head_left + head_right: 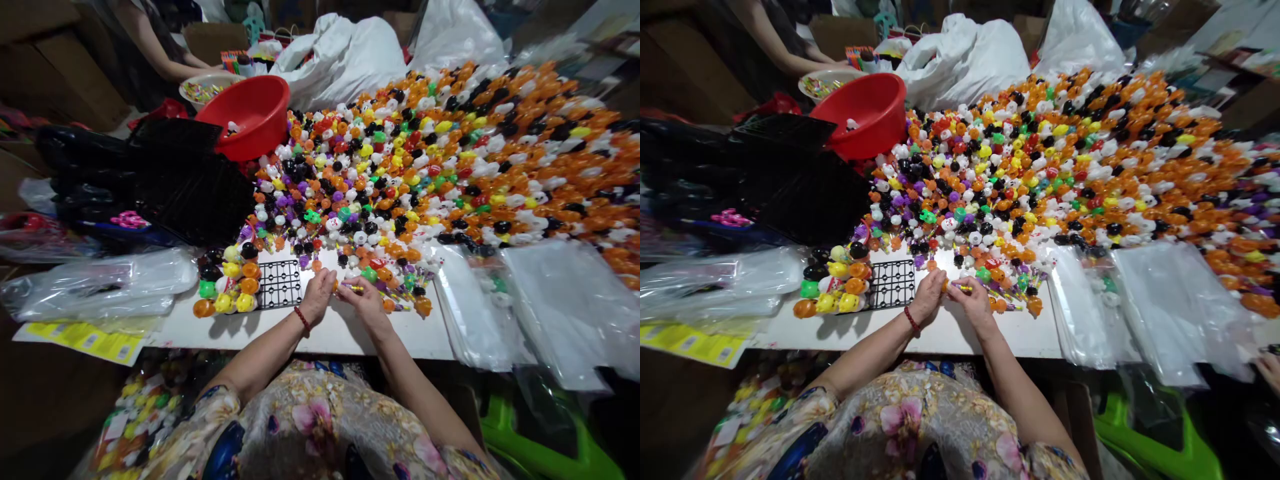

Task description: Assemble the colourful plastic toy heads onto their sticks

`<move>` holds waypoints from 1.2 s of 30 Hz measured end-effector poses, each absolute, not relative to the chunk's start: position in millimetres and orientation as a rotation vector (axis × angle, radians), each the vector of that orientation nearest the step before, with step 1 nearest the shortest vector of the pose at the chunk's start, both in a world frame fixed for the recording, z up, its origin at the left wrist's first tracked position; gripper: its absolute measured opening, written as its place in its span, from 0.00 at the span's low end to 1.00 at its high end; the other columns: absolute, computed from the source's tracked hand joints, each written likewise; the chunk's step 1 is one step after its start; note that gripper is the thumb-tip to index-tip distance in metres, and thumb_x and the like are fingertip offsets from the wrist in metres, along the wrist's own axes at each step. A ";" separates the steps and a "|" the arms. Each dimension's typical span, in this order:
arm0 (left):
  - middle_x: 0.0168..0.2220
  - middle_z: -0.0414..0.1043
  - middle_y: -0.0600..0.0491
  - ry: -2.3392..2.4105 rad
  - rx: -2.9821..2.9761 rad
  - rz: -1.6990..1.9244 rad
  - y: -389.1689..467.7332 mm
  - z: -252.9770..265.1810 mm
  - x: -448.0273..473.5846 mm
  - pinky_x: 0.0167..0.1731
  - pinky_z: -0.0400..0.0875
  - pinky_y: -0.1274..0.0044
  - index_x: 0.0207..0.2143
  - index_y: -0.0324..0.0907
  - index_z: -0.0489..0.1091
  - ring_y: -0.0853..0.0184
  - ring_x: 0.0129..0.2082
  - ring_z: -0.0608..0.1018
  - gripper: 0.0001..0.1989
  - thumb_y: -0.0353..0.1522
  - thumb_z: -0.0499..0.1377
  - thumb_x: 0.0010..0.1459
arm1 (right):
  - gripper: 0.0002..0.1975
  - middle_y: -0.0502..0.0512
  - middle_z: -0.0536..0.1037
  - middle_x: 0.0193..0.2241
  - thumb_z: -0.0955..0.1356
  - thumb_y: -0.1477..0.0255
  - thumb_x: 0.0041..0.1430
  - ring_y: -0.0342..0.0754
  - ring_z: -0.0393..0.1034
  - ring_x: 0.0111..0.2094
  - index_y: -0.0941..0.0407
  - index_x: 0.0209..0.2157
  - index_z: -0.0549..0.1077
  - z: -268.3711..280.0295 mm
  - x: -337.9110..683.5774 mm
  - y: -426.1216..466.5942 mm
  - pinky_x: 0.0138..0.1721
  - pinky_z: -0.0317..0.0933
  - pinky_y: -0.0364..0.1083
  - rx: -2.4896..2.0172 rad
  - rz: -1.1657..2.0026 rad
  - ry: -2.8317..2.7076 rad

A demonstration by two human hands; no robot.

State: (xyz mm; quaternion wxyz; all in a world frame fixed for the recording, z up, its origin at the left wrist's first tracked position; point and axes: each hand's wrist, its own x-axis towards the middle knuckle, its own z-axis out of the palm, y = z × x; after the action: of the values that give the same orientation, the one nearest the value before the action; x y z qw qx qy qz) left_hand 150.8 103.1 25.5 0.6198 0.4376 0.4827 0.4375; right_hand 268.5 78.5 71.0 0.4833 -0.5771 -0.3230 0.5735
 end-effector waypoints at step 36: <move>0.42 0.71 0.46 1.520 1.598 1.389 121.5 -0.8 148.0 0.43 0.71 0.67 0.47 0.42 0.62 0.61 0.41 0.75 0.12 0.27 0.51 0.60 | 0.23 0.61 0.76 0.47 0.61 0.77 0.62 0.55 0.65 0.52 0.55 0.58 0.68 40.2 256.0 135.5 0.57 0.54 0.57 -1.474 0.093 -2.420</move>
State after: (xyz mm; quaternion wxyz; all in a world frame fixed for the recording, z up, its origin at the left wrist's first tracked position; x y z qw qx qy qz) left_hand 148.0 121.5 -0.8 0.2643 0.5914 0.5624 0.5140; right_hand 256.0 135.5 40.2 0.1528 -0.5138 -0.8436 0.0326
